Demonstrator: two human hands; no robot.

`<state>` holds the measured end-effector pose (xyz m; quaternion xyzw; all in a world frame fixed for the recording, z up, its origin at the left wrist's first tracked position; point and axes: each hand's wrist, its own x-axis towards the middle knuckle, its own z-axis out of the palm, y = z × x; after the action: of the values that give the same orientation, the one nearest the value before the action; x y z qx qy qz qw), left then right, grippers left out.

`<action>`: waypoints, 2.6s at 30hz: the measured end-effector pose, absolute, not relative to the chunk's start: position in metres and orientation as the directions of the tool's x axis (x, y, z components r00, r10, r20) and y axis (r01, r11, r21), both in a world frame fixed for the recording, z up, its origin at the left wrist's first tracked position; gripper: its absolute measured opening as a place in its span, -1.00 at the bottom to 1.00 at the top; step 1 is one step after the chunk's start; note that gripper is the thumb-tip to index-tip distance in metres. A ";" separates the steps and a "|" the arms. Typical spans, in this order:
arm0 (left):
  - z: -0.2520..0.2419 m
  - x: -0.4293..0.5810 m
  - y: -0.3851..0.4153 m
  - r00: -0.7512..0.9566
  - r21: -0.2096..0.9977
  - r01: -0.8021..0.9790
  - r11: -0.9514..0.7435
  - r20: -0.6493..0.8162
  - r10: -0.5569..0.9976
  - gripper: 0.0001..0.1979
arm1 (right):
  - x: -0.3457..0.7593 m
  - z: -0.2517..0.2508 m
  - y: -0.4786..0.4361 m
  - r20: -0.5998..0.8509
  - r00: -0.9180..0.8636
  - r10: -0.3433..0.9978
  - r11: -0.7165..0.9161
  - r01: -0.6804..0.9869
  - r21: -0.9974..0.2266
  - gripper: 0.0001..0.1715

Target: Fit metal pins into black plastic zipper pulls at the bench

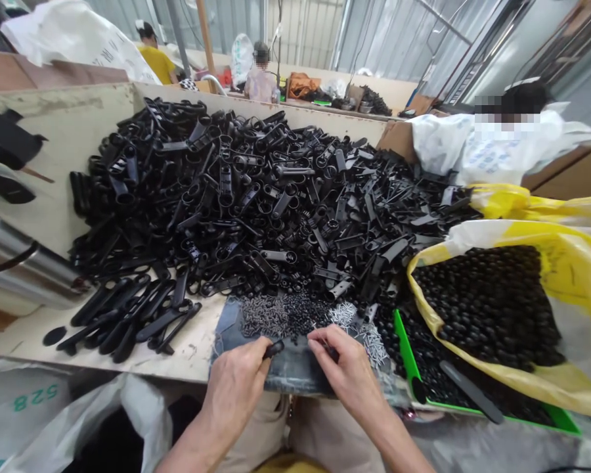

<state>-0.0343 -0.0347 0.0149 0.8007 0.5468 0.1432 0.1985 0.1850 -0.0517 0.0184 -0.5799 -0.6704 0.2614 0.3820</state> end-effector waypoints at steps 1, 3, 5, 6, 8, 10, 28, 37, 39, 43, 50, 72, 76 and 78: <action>0.009 -0.036 -0.035 0.384 0.463 0.805 -0.370 0.068 0.921 -0.72 | 0.182 0.018 -0.051 0.204 -0.045 0.978 0.193 0.572 -0.797 -0.77; 0.001 -0.040 -0.036 0.406 0.462 0.757 -0.462 0.222 0.887 -0.70 | 0.172 0.018 -0.052 0.168 -0.053 0.984 0.170 0.542 -0.823 -0.76; -0.002 -0.045 -0.038 0.372 0.476 0.709 -0.520 0.374 0.849 -0.72 | 0.160 0.017 -0.051 0.064 -0.048 0.997 0.079 0.475 -0.877 -0.72; -0.002 -0.047 -0.038 0.351 0.485 0.687 -0.541 0.431 0.832 -0.74 | 0.153 0.016 -0.051 -0.010 -0.048 0.999 0.011 0.421 -0.907 -0.71; 0.001 -0.050 -0.039 0.336 0.505 0.640 -0.580 0.495 0.801 -0.78 | 0.140 0.015 -0.049 -0.147 -0.058 0.987 -0.125 0.284 -0.951 -0.70; 0.006 -0.054 -0.039 0.335 0.553 0.583 -0.595 0.504 0.796 -0.82 | 0.130 0.013 -0.047 -0.228 -0.076 0.971 -0.217 0.128 -0.968 -0.69; 0.005 -0.056 -0.033 0.113 0.869 0.421 -0.259 0.234 0.966 -0.78 | 0.116 0.020 -0.035 -0.369 -0.078 0.926 -0.374 -0.052 -0.926 -0.55; 0.009 -0.051 -0.031 0.117 0.932 0.362 -0.033 -0.011 0.993 -0.68 | 0.123 0.024 -0.032 -0.060 -0.086 0.994 -0.040 0.222 -0.974 -0.68; 0.009 -0.053 -0.029 0.164 0.939 0.345 -0.006 -0.054 0.985 -0.65 | 0.126 0.025 -0.029 0.002 -0.116 0.993 0.030 0.246 -0.969 -0.69; 0.008 -0.057 -0.028 0.229 0.944 0.330 0.021 -0.102 0.968 -0.64 | 0.128 0.028 -0.022 -0.168 -0.168 0.971 -0.155 0.088 -0.984 -0.76; 0.006 -0.054 -0.032 0.261 0.819 0.464 -0.336 0.236 0.936 -0.81 | 0.121 0.029 -0.020 -0.425 -0.183 0.887 -0.444 -0.082 -0.892 -0.72; 0.025 -0.042 -0.032 0.129 0.874 -0.171 0.456 -0.439 0.889 -0.45 | 0.136 0.010 -0.029 0.134 -0.134 0.982 0.183 0.503 -0.845 -0.75; 0.022 -0.040 -0.035 0.088 0.924 -0.058 0.379 -0.373 0.924 -0.50 | 0.134 0.018 -0.032 0.025 -0.054 0.998 0.044 0.398 -0.916 -0.72; 0.019 -0.041 -0.037 0.093 0.947 0.036 0.320 -0.322 0.942 -0.54 | 0.132 0.024 -0.034 -0.084 -0.054 0.995 -0.064 0.304 -0.951 -0.69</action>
<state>-0.0410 -0.0369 0.0195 0.4405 0.5547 0.3817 0.5937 0.1318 -0.0335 0.0235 -0.5719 -0.5677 0.4526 0.3818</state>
